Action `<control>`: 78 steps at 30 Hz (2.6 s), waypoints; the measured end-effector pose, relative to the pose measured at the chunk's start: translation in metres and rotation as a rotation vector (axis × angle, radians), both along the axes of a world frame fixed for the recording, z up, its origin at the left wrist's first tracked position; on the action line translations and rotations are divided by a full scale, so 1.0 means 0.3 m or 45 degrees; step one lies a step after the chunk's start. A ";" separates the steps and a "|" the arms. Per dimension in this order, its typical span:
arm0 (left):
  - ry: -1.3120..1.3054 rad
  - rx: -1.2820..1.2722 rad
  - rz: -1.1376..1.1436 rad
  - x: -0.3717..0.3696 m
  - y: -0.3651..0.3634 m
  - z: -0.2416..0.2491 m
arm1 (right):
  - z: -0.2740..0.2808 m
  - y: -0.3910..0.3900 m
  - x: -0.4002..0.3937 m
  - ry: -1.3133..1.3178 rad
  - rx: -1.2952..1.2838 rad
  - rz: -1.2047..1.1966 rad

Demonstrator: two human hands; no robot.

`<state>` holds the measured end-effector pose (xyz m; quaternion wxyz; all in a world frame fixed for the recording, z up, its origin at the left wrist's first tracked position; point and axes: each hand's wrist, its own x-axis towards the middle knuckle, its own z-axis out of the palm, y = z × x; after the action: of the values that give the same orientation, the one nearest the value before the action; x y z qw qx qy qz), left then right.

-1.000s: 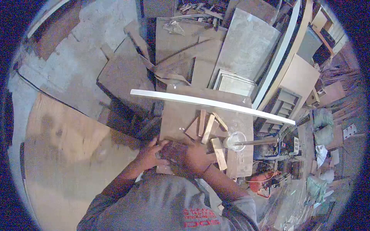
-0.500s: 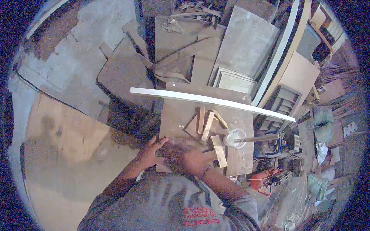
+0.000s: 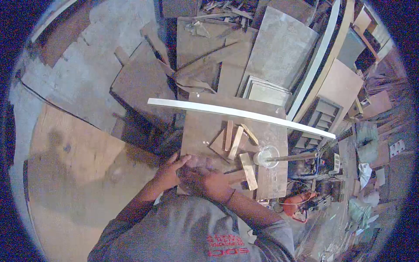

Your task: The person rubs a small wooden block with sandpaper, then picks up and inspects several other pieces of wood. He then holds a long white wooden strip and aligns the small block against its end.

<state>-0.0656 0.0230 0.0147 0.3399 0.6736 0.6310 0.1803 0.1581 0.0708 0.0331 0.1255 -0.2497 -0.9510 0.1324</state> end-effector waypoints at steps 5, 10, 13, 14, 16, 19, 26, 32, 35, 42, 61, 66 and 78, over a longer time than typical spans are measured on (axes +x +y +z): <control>-0.017 0.080 -0.006 0.009 -0.003 -0.004 | 0.127 0.055 0.006 0.044 0.008 -0.026; 0.006 0.151 -0.025 0.008 -0.003 0.009 | 0.084 0.016 -0.005 0.101 -0.212 -0.130; 0.007 0.068 0.011 0.011 -0.006 0.009 | -0.012 0.043 0.010 -0.172 -0.142 -0.292; -0.014 0.099 -0.001 0.009 -0.007 0.000 | -0.052 0.046 0.013 -0.217 -0.113 -0.274; -0.050 0.163 -0.035 -0.005 0.002 -0.020 | -0.065 0.011 -0.014 -0.157 -0.046 -0.053; 0.029 0.091 0.000 0.002 -0.003 -0.023 | 0.137 0.061 -0.010 0.029 -0.015 -0.060; 0.085 0.111 0.013 0.002 -0.011 -0.054 | 0.135 0.010 -0.054 -0.025 -0.134 -0.173; 0.066 0.062 0.032 0.006 -0.012 -0.012 | 0.082 0.025 -0.037 -0.174 -0.080 -0.025; 0.054 0.072 0.006 -0.001 -0.003 -0.020 | 0.125 0.052 -0.032 -0.243 -0.206 -0.159; -0.074 0.221 -0.016 0.003 0.009 -0.080 | 0.173 0.075 -0.041 0.380 -0.444 -0.447; -0.018 0.021 -0.006 0.007 0.000 -0.013 | 0.215 0.056 -0.040 0.252 -0.287 -0.308; 0.066 0.047 -0.014 0.007 -0.003 -0.021 | 0.157 0.061 -0.030 0.080 -0.121 -0.298; 0.026 0.012 0.032 0.017 0.000 0.009 | 0.130 0.038 -0.043 -0.051 -0.287 -0.395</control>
<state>-0.0606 0.0229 0.0174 0.3278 0.6691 0.6420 0.1805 0.1451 0.0823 0.0721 0.0968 -0.4082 -0.8826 0.2124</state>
